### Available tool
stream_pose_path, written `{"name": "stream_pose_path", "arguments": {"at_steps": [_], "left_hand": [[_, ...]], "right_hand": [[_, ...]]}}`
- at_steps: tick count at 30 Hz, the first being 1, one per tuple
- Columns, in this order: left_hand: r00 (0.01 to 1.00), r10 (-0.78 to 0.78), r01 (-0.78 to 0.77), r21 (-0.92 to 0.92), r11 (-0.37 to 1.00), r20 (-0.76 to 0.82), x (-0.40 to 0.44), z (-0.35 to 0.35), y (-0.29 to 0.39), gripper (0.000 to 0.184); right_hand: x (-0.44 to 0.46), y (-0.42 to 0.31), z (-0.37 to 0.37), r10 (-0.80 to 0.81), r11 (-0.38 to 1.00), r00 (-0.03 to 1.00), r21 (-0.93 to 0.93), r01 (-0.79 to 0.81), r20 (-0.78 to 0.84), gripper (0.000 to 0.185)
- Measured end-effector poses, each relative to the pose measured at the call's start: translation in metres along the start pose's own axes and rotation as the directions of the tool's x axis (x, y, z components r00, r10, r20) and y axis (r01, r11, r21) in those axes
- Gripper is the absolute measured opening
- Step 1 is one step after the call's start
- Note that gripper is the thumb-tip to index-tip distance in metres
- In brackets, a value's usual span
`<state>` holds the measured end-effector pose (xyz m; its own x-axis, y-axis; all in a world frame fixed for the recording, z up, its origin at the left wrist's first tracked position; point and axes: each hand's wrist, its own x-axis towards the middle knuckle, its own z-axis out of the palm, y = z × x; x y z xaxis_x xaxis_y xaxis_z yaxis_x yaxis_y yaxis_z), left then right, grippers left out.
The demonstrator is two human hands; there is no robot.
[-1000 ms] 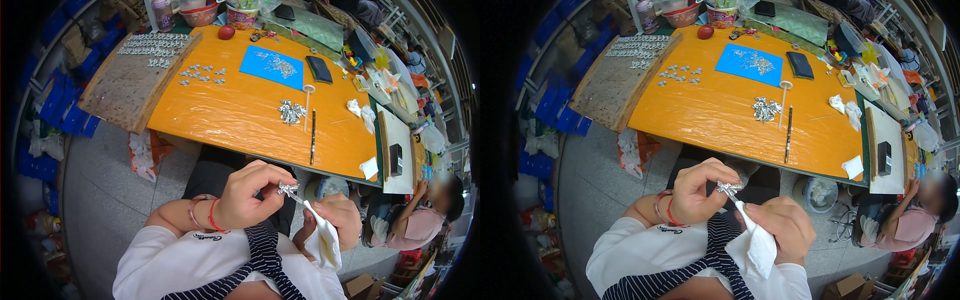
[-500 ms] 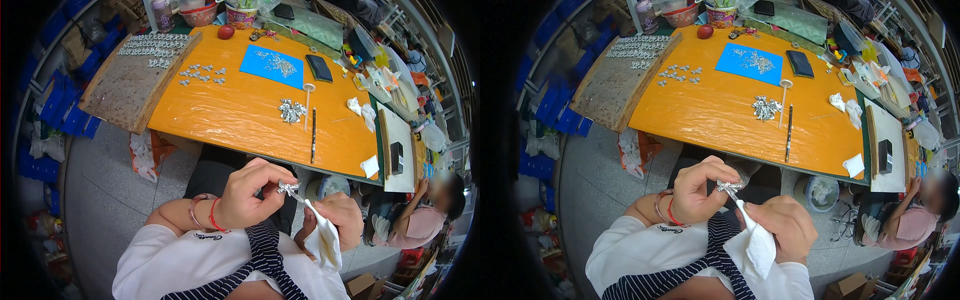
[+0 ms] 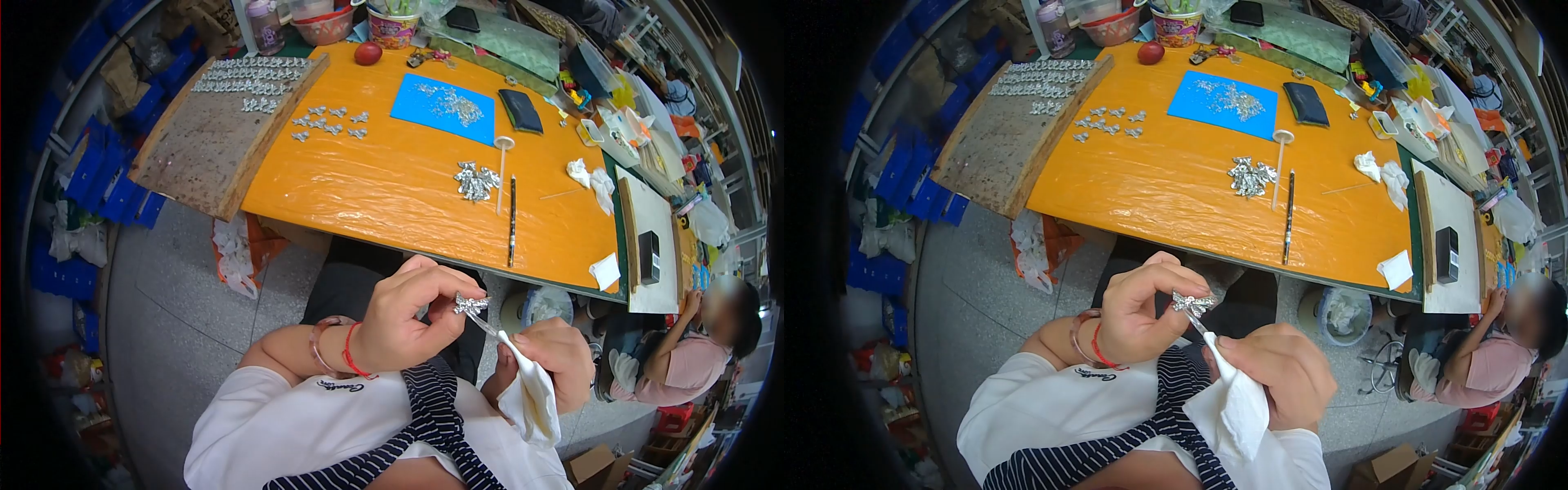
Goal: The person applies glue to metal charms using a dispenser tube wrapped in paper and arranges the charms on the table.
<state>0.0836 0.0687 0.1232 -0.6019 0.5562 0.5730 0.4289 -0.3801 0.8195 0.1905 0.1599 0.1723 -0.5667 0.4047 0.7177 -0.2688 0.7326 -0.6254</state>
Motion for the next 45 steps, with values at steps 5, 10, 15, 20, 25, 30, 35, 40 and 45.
{"name": "stream_pose_path", "arguments": {"at_steps": [5,10,15,20,25,30,35,40,45], "left_hand": [[1.000,0.008,-0.008,0.021,1.000,0.000,-0.0001,0.0003,-0.0006,0.020],[1.000,-0.002,0.002,0.037,0.999,0.005,-0.0004,-0.0004,0.0007,0.020],[1.000,-0.020,0.020,0.044,0.999,0.005,-0.0010,-0.0003,0.0014,0.021],[1.000,-0.012,0.011,0.059,0.998,0.010,-0.0013,-0.0010,0.0012,0.021],[1.000,-0.022,0.022,0.056,0.998,0.005,-0.0011,-0.0012,0.0023,0.021],[0.999,-0.038,0.038,0.052,0.998,-0.014,-0.0022,0.0002,0.0022,0.022],[1.000,-0.020,0.021,0.042,0.999,-0.020,-0.0024,0.0002,0.0008,0.020],[1.000,-0.021,0.021,0.045,0.999,0.000,-0.0022,-0.0001,0.0013,0.020],[1.000,-0.018,0.018,0.051,0.999,0.005,-0.0025,-0.0006,0.0009,0.020]], "right_hand": [[0.0007,0.0048,0.0039,-0.099,0.995,0.995,0.007,0.099,0.000,0.014],[-0.0007,-0.0016,-0.0010,0.024,0.999,0.999,0.029,-0.024,0.026,0.025],[0.0007,0.0040,0.0020,-0.109,0.994,0.992,0.034,0.107,0.058,0.014],[0.0005,0.0037,0.0022,-0.105,0.994,0.993,0.027,0.103,0.060,0.014],[0.0016,-0.0014,0.0006,-0.027,0.999,0.997,0.020,0.026,0.069,0.025],[0.0010,0.0001,0.0000,-0.011,1.000,0.995,0.020,0.009,0.103,0.026],[-0.0015,-0.0001,-0.0009,-0.020,0.999,1.000,0.026,0.020,0.016,0.026],[-0.0013,0.0008,0.0001,0.002,1.000,1.000,0.003,-0.002,0.003,0.027],[0.0010,0.0049,0.0011,-0.114,0.993,0.992,-0.030,0.116,0.059,0.013]]}}
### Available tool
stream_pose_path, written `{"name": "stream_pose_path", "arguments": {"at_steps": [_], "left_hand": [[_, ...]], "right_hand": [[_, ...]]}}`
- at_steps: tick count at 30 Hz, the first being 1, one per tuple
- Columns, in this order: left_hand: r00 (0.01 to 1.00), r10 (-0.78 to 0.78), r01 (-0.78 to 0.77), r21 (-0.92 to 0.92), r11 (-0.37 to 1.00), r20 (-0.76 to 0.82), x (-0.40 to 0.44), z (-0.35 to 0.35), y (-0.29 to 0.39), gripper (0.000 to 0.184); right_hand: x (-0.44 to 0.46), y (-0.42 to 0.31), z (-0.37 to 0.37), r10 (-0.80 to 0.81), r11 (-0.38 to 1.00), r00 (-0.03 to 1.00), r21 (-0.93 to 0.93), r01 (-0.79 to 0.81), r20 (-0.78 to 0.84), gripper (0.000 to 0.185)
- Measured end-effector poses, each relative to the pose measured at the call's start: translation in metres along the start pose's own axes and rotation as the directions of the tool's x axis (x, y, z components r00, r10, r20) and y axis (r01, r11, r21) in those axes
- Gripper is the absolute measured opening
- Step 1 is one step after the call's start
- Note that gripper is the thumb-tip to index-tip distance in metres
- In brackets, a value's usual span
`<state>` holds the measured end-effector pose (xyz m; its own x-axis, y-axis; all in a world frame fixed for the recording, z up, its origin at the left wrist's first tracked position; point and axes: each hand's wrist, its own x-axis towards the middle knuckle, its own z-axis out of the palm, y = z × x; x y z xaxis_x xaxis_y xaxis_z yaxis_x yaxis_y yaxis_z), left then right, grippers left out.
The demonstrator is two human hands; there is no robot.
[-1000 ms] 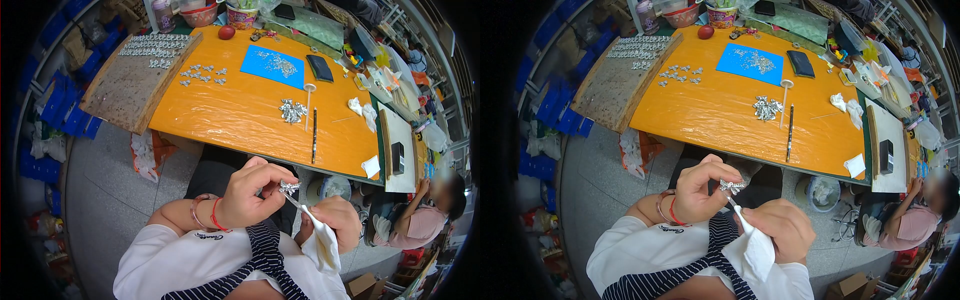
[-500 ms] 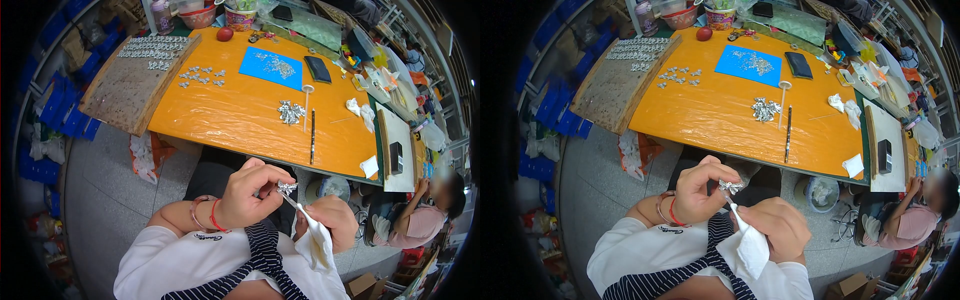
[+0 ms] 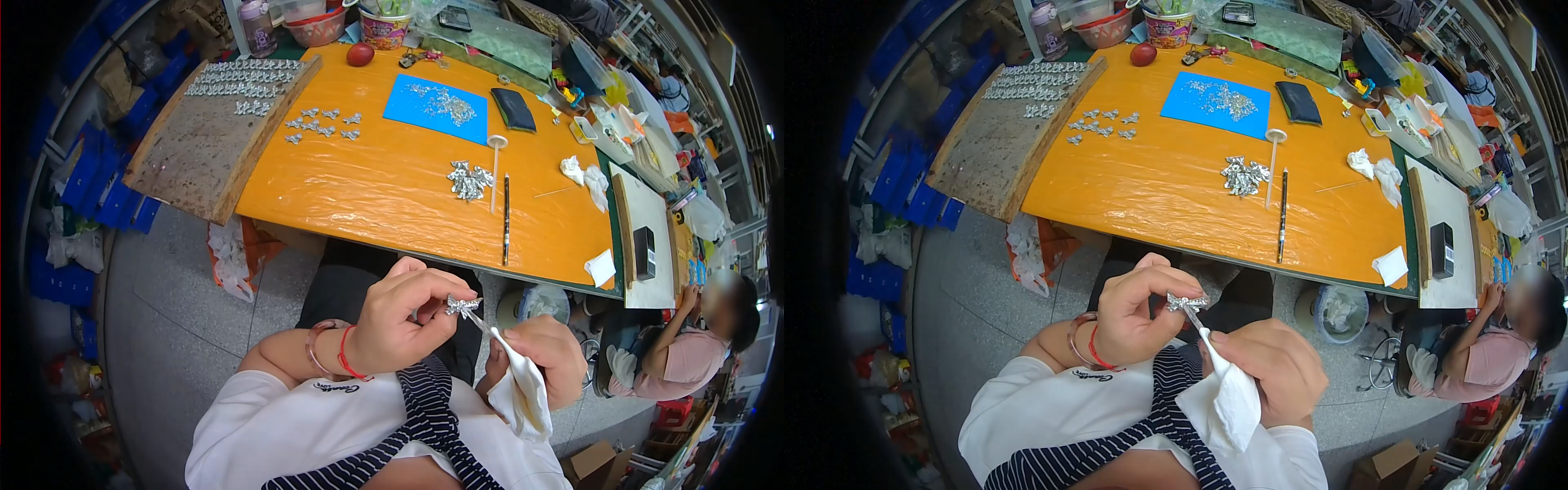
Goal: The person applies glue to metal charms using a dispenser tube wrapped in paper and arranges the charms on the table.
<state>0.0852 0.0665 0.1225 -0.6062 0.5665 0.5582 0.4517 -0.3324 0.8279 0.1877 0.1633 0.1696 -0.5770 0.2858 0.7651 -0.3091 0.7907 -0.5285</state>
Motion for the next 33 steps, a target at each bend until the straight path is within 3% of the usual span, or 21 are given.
{"name": "stream_pose_path", "arguments": {"at_steps": [10,12,18,19,21,23,25,26,30,33], "left_hand": [[1.000,-0.025,0.025,0.010,1.000,0.003,0.000,0.000,0.002,0.020],[1.000,-0.026,0.026,0.012,1.000,-0.001,0.000,0.000,0.001,0.020],[0.999,-0.045,0.045,0.002,0.999,-0.008,-0.001,0.000,0.001,0.019],[0.999,-0.054,0.055,-0.034,0.998,0.003,-0.002,0.000,-0.002,0.019],[0.998,-0.063,0.064,-0.070,0.995,0.016,-0.004,-0.001,-0.003,0.019],[0.967,-0.250,0.255,-0.307,0.917,0.055,-0.008,0.000,-0.002,0.019],[0.968,-0.244,0.247,-0.358,0.901,0.053,-0.008,0.000,-0.002,0.018],[0.970,-0.238,0.238,-0.406,0.882,0.051,-0.008,0.000,-0.002,0.017],[0.972,-0.232,0.228,-0.421,0.878,0.042,-0.009,0.000,-0.003,0.017],[0.974,-0.215,0.225,-0.403,0.887,0.069,-0.009,-0.001,-0.002,0.016]], "right_hand": [[-0.001,-0.003,0.000,0.008,1.000,1.000,0.003,-0.008,-0.007,0.012],[-0.001,-0.007,-0.003,0.132,0.990,0.991,0.055,-0.133,0.011,0.025],[-0.011,0.003,-0.005,0.049,0.991,0.998,0.126,-0.043,-0.044,0.026],[-0.011,0.005,-0.005,0.050,0.991,0.998,0.126,-0.044,-0.045,0.026],[-0.008,0.009,-0.005,0.035,0.954,0.989,0.301,0.011,-0.145,0.025],[-0.006,0.008,-0.004,0.029,0.959,0.986,0.283,0.018,-0.162,0.027],[-0.004,0.007,0.001,0.097,0.950,0.968,0.311,-0.021,-0.230,0.029],[-0.003,0.013,-0.003,-0.035,0.981,0.992,0.186,0.058,-0.124,0.020],[0.000,0.012,-0.010,-0.063,0.969,0.997,0.243,0.053,0.033,0.027],[0.000,0.008,-0.008,0.039,0.964,0.999,0.262,-0.033,-0.018,0.024]]}}
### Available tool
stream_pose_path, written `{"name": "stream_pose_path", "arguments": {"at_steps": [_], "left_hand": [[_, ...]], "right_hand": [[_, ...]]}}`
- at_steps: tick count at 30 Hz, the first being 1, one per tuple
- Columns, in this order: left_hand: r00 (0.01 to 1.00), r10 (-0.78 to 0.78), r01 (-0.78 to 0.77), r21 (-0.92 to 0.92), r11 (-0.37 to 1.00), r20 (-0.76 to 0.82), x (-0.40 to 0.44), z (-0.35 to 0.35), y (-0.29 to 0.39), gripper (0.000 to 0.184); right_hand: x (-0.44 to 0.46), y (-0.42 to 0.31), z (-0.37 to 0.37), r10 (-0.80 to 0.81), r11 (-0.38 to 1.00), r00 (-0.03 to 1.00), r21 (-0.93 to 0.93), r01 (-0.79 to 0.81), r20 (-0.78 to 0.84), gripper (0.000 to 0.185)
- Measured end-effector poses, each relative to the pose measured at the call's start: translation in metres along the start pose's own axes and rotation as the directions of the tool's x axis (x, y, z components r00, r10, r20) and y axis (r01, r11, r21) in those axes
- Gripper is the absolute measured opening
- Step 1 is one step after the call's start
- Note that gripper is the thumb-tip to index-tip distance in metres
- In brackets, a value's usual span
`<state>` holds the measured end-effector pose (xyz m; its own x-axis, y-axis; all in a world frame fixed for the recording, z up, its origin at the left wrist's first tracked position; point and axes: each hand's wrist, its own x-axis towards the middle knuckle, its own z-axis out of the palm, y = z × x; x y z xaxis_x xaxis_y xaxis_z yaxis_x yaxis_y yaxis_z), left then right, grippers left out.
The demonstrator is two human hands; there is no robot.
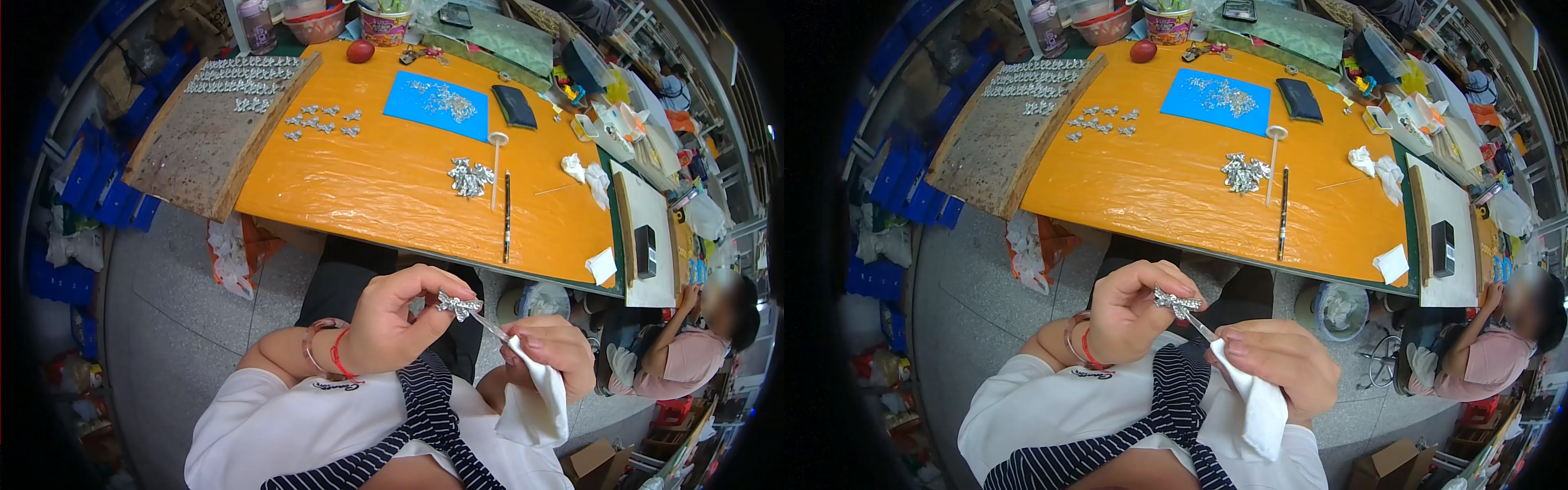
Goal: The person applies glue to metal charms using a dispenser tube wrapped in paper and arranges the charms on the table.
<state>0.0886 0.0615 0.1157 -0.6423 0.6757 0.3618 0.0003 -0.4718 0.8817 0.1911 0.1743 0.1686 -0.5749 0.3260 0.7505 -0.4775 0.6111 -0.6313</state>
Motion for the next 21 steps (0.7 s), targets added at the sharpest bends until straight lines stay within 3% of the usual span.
{"name": "stream_pose_path", "arguments": {"at_steps": [7,9,21], "left_hand": [[0.996,0.083,-0.084,0.114,0.990,0.018,0.0023,0.0012,0.0008,0.016],[0.995,0.101,-0.102,0.120,0.988,0.016,0.0030,0.0016,0.0007,0.016],[0.992,0.116,-0.120,0.140,0.983,0.039,0.0047,0.0012,-0.0007,0.017]], "right_hand": [[-0.0014,0.0012,0.0004,0.037,0.994,0.999,-0.105,-0.037,0.003,0.024],[-0.0017,0.0070,-0.0027,-0.105,0.990,0.991,-0.090,0.112,0.082,0.020],[-0.0006,0.0066,-0.0051,-0.098,0.991,0.990,-0.077,0.106,0.097,0.020]]}}
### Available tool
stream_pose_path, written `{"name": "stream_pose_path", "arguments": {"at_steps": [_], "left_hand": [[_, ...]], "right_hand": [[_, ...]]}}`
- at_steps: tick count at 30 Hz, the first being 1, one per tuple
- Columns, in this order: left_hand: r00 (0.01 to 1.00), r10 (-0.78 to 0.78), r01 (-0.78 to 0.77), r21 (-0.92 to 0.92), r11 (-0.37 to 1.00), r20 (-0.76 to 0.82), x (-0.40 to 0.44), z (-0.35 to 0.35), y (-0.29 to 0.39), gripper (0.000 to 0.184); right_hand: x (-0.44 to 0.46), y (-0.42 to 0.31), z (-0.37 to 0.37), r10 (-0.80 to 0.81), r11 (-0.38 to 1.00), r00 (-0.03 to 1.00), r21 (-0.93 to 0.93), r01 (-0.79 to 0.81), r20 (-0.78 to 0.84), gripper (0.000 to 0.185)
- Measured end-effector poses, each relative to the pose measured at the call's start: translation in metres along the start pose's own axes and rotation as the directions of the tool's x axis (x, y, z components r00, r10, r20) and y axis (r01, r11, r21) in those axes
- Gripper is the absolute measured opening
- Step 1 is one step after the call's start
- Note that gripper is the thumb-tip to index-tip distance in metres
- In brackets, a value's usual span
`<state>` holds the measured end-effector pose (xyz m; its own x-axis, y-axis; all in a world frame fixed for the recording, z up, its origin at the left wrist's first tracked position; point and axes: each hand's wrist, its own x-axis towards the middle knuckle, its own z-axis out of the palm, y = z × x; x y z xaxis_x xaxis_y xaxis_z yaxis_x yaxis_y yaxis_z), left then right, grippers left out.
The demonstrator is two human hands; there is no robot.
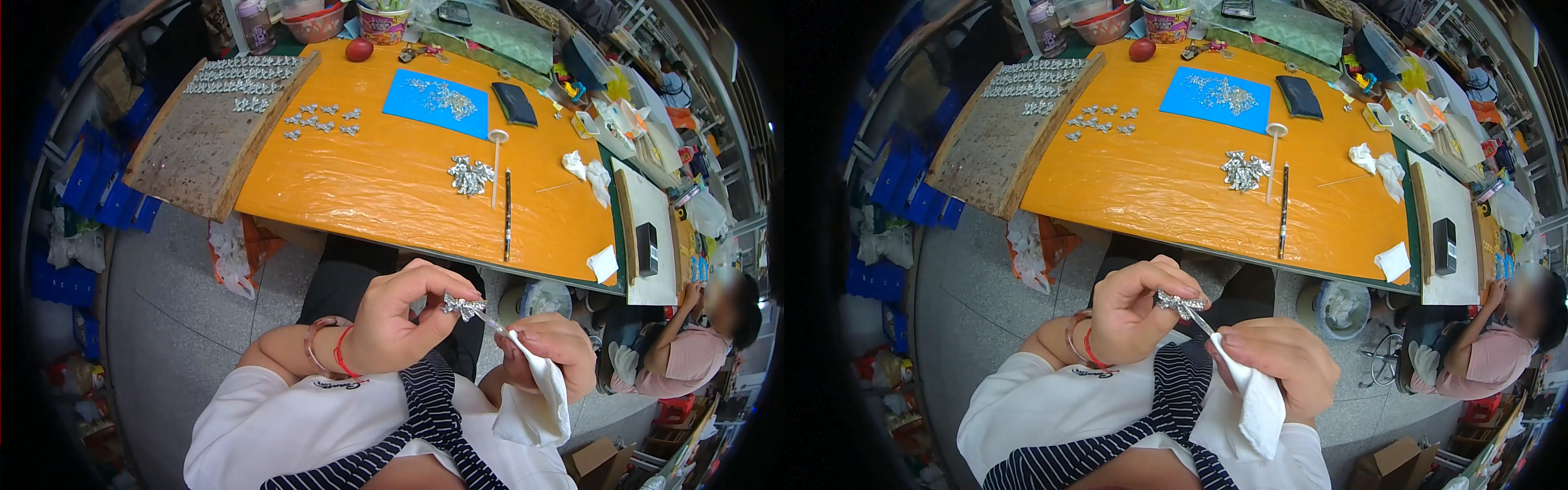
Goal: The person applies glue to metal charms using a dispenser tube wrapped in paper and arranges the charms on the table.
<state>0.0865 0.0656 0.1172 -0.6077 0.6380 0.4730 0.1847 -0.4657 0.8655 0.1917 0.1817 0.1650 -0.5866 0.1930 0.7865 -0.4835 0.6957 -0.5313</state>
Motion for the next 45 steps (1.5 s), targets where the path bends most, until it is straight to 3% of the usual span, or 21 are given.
{"name": "stream_pose_path", "arguments": {"at_steps": [19,24,28,30,33,37,39,41,42,43,45], "left_hand": [[0.992,-0.114,0.115,-0.013,0.993,0.061,0.000,-0.002,0.007,0.015],[0.999,-0.045,0.044,-0.036,0.998,-0.030,-0.002,0.003,-0.003,0.016],[0.996,-0.090,0.091,-0.018,0.996,0.023,-0.001,-0.001,0.003,0.015],[0.990,-0.125,0.125,0.003,0.992,0.071,-0.002,-0.001,0.003,0.015],[0.993,-0.118,0.117,-0.053,0.992,-0.020,-0.003,0.002,-0.002,0.015],[0.980,-0.197,0.197,-0.223,0.955,0.022,-0.001,0.002,0.003,0.013],[0.976,-0.213,0.214,-0.290,0.933,0.035,-0.001,0.001,0.005,0.013],[0.978,-0.203,0.209,-0.325,0.922,0.052,-0.001,0.001,0.005,0.014],[0.977,-0.205,0.210,-0.325,0.922,0.052,-0.001,0.001,0.006,0.014],[0.974,-0.225,0.226,-0.307,0.924,0.041,-0.002,0.002,0.007,0.013],[0.969,-0.246,0.243,-0.291,0.925,0.029,-0.003,0.001,0.007,0.012]], "right_hand": [[0.001,-0.001,0.001,0.026,1.000,0.999,0.017,-0.027,0.032,0.021],[0.000,-0.002,0.003,0.028,1.000,1.000,0.004,-0.028,-0.007,0.020],[0.000,-0.005,0.010,0.080,0.996,0.996,-0.035,-0.081,-0.047,0.019],[-0.003,-0.006,0.013,0.075,0.997,0.986,-0.020,-0.079,-0.150,0.017],[-0.005,-0.002,0.015,0.038,0.999,0.967,0.033,-0.031,-0.251,0.020],[0.002,0.010,-0.001,-0.063,0.986,0.996,0.150,0.072,-0.061,0.030],[0.001,0.007,0.000,-0.019,0.996,0.997,0.084,0.025,-0.069,0.030],[0.000,0.009,0.000,-0.026,0.993,0.999,0.116,0.028,-0.025,0.028],[-0.001,0.005,-0.002,0.074,0.983,0.997,0.169,-0.071,-0.014,0.023],[0.000,0.005,-0.001,0.076,0.983,0.997,0.168,-0.072,-0.014,0.023],[0.003,0.006,0.003,0.056,0.998,0.990,0.049,-0.050,-0.130,0.027]]}}
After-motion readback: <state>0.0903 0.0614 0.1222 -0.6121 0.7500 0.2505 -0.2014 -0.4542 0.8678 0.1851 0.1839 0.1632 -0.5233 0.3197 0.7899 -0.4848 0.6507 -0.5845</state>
